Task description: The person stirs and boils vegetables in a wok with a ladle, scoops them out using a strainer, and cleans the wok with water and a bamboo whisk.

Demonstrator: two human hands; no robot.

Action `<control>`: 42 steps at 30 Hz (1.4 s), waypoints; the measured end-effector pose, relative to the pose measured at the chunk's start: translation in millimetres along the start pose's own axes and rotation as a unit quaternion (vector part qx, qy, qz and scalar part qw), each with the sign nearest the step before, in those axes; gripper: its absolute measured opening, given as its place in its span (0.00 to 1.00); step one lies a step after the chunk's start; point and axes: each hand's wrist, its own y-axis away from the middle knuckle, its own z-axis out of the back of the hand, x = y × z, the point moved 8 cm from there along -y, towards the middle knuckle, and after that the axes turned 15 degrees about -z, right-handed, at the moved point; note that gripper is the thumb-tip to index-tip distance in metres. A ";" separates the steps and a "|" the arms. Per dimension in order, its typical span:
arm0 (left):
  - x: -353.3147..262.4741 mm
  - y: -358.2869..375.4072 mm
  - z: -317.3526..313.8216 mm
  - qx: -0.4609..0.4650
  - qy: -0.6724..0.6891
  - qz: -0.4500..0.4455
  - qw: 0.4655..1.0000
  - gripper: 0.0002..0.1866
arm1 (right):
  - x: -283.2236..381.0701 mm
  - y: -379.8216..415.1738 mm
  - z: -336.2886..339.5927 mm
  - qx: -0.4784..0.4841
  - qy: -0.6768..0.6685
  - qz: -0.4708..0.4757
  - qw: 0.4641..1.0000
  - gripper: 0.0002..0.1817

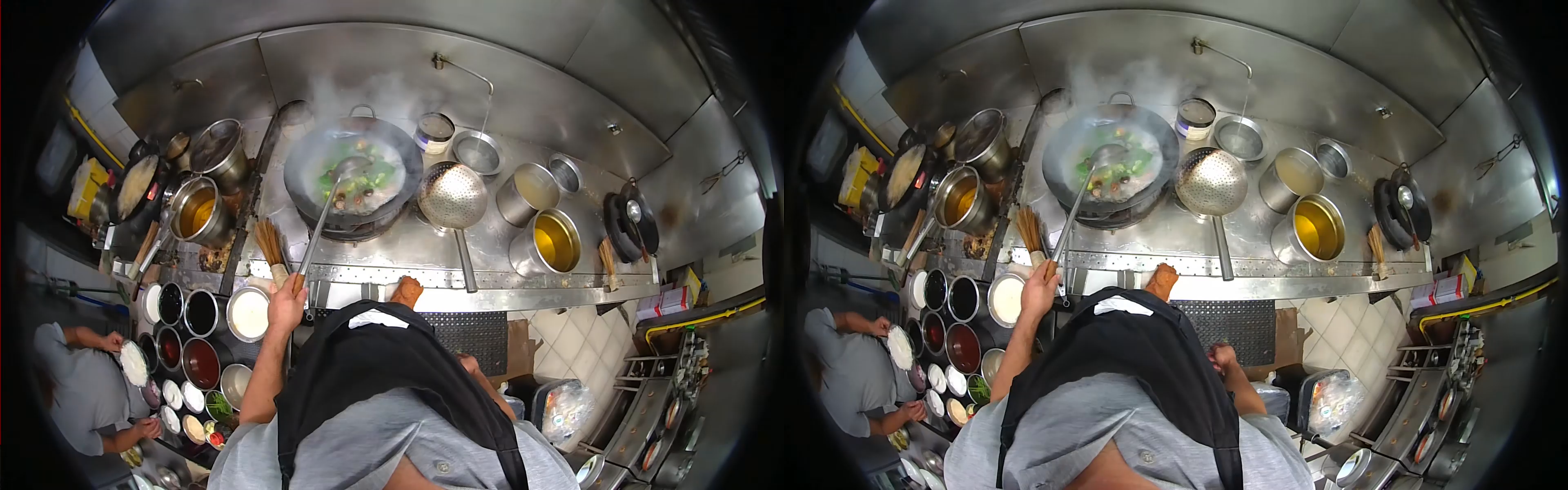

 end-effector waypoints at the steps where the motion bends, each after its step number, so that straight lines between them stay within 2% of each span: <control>1: -4.7 -0.8 1.2 -0.023 0.003 -0.014 1.000 0.29 | 7.5 10.5 -1.5 0.001 0.001 0.006 1.000 0.13; 4: 18.2 8.2 -38.8 -0.053 0.143 0.005 0.988 0.27 | 11.2 19.6 -5.8 -0.004 0.003 0.010 1.000 0.13; 5: 31.2 13.3 -58.7 -0.067 0.184 0.002 0.981 0.27 | -7.1 -10.7 -6.2 0.001 0.013 0.021 1.000 0.13; 8: 36.0 24.2 -72.5 -0.084 0.169 -0.020 0.982 0.24 | -20.8 -32.5 -11.0 0.002 0.072 0.071 0.995 0.13; 11: 33.3 25.5 -81.9 -0.056 0.193 -0.022 0.979 0.19 | -0.9 15.5 -7.8 -0.034 0.083 0.019 0.996 0.15; 14: 24.2 27.7 -84.1 0.005 0.232 0.006 0.973 0.14 | 56.2 119.1 -8.0 -0.098 0.120 -0.051 0.987 0.16; 18: 22.4 26.9 -90.0 0.017 0.244 0.017 0.969 0.13 | 36.9 88.7 -11.1 -0.069 0.058 -0.049 0.995 0.18; 20: 24.2 26.6 -91.4 0.016 0.245 0.016 0.969 0.12 | 10.5 26.2 -5.4 -0.018 0.108 0.024 0.994 0.16; 22: 27.4 26.6 -93.4 0.016 0.253 0.015 0.967 0.13 | 14.3 25.0 -7.6 0.000 0.119 0.047 0.992 0.15; 27: 33.5 26.9 -90.2 0.026 0.256 0.009 0.966 0.14 | 43.3 64.0 -10.3 -0.032 0.048 -0.026 0.998 0.14; 30: 31.4 26.3 -85.1 0.045 0.258 0.024 0.965 0.15 | 32.2 39.0 -16.4 0.002 -0.010 -0.050 0.999 0.15; 33: 29.2 26.6 -83.4 0.060 0.269 0.044 0.960 0.15 | 37.7 38.2 -16.1 -0.020 0.049 -0.035 0.998 0.15; 35: 26.3 27.0 -82.2 0.067 0.274 0.054 0.958 0.15 | 19.5 2.9 -16.5 -0.002 0.058 -0.004 0.998 0.15; 39: 36.0 27.0 -92.9 0.070 0.286 0.050 0.954 0.15 | 18.4 3.5 -15.2 -0.014 0.036 -0.014 0.999 0.14; 42: 36.3 26.4 -92.2 0.068 0.286 0.044 0.955 0.14 | 17.7 -5.6 -17.6 0.002 0.072 0.026 0.997 0.15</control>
